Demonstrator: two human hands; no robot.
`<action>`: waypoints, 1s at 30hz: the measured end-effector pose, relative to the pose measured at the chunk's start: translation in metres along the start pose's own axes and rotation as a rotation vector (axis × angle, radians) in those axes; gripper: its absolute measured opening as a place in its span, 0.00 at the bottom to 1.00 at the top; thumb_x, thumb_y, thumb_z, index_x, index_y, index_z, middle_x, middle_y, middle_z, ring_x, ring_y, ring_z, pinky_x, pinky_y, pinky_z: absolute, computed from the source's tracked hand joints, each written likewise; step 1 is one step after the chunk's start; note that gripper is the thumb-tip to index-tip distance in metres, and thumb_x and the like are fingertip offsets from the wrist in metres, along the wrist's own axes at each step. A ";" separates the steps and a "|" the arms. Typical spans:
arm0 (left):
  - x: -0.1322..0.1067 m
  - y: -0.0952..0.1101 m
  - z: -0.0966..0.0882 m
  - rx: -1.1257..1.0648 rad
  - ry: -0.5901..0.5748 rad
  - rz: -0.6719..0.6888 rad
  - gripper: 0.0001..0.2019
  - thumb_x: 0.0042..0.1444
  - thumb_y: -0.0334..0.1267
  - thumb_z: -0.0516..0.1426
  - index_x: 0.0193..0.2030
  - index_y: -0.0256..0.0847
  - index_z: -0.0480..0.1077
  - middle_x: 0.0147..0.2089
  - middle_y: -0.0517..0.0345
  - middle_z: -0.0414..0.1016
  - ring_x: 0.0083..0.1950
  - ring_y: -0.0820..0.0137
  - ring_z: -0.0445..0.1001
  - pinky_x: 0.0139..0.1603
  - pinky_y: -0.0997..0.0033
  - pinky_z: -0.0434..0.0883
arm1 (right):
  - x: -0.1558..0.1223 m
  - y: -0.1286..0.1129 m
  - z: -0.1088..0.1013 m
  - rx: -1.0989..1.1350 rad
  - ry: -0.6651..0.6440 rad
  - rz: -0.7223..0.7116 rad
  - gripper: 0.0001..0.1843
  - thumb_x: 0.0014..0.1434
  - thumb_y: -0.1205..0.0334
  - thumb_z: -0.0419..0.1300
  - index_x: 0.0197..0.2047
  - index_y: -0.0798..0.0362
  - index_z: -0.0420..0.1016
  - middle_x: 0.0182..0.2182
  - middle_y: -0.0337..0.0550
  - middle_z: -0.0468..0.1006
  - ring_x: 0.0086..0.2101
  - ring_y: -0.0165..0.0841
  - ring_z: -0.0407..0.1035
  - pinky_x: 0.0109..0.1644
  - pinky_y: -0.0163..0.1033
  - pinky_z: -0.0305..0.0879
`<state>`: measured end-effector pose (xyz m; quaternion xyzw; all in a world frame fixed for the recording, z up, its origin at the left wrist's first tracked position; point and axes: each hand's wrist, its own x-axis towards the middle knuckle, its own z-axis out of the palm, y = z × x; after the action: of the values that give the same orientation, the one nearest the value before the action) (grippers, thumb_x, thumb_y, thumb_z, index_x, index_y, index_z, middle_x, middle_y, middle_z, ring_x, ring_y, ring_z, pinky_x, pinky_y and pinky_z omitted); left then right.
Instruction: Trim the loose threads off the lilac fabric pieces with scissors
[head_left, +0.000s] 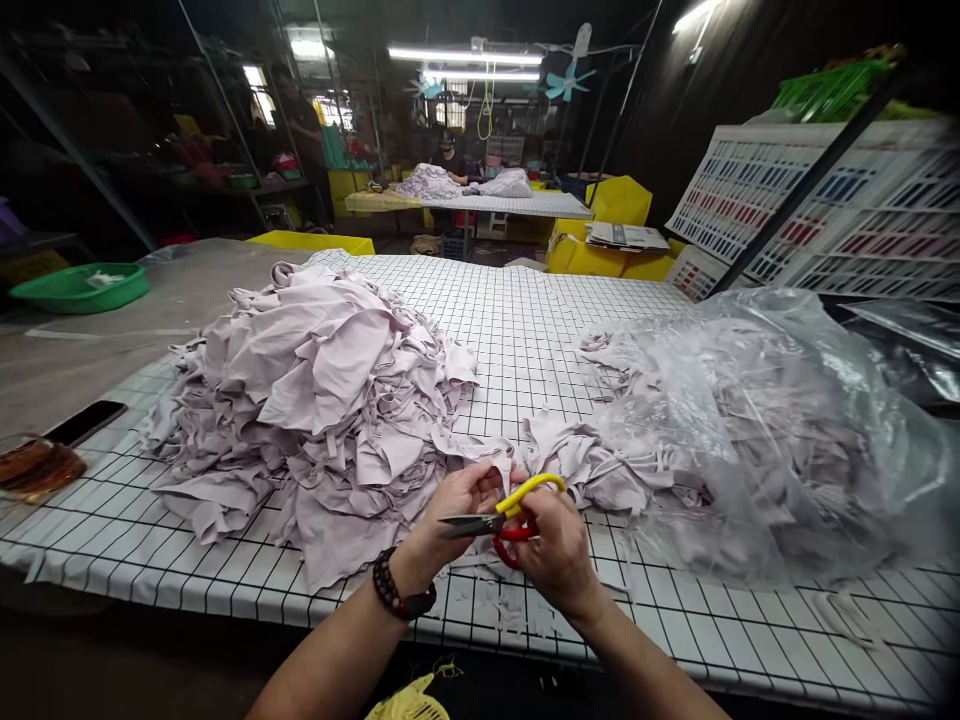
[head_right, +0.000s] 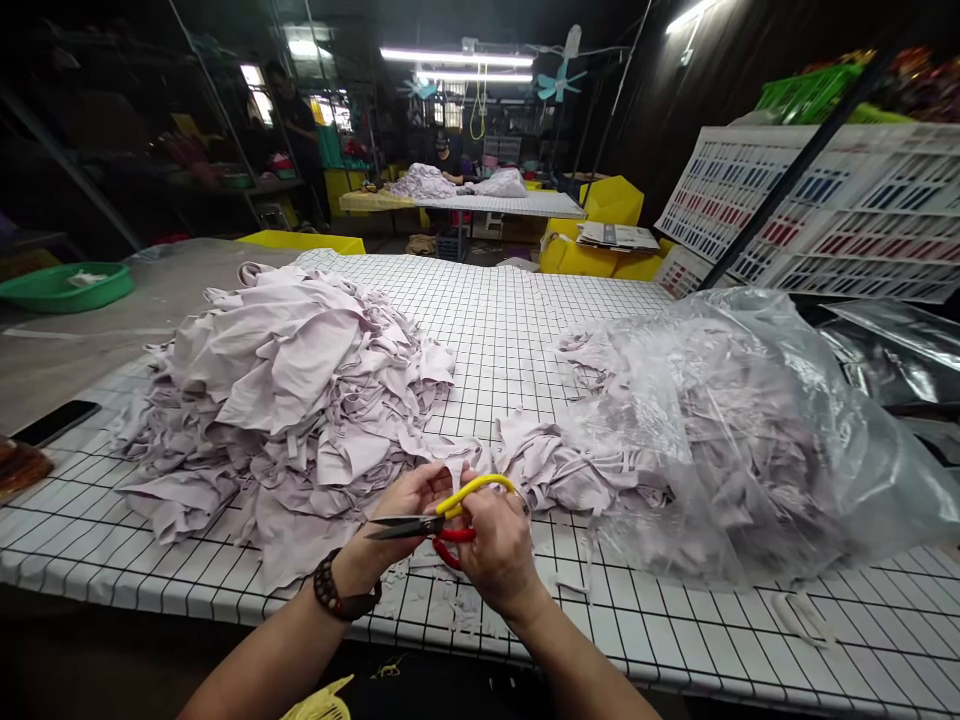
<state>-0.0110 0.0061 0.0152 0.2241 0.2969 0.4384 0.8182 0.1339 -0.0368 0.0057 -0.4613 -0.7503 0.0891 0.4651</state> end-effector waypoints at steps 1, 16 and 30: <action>-0.002 0.002 0.002 -0.009 -0.023 -0.023 0.14 0.54 0.45 0.59 0.34 0.33 0.72 0.29 0.56 0.73 0.20 0.81 0.62 0.21 0.80 0.62 | -0.003 0.000 0.000 0.024 -0.035 0.002 0.15 0.52 0.72 0.57 0.41 0.46 0.66 0.39 0.45 0.76 0.41 0.41 0.71 0.48 0.50 0.63; -0.020 0.010 -0.004 0.540 -0.078 0.120 0.19 0.57 0.53 0.53 0.30 0.36 0.65 0.23 0.62 0.67 0.18 0.78 0.63 0.19 0.77 0.60 | 0.021 0.009 0.027 0.892 -0.078 0.687 0.19 0.46 0.59 0.68 0.36 0.48 0.61 0.36 0.39 0.74 0.32 0.31 0.71 0.33 0.36 0.68; -0.019 0.005 -0.009 0.559 0.088 0.314 0.17 0.56 0.50 0.56 0.31 0.37 0.73 0.32 0.52 0.73 0.20 0.78 0.60 0.20 0.76 0.59 | 0.019 0.022 0.031 0.948 -0.077 0.794 0.24 0.43 0.52 0.70 0.34 0.48 0.59 0.29 0.36 0.73 0.24 0.29 0.66 0.26 0.35 0.63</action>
<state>-0.0284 -0.0068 0.0180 0.4640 0.4029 0.4699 0.6337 0.1206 -0.0003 -0.0124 -0.4450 -0.4163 0.5957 0.5233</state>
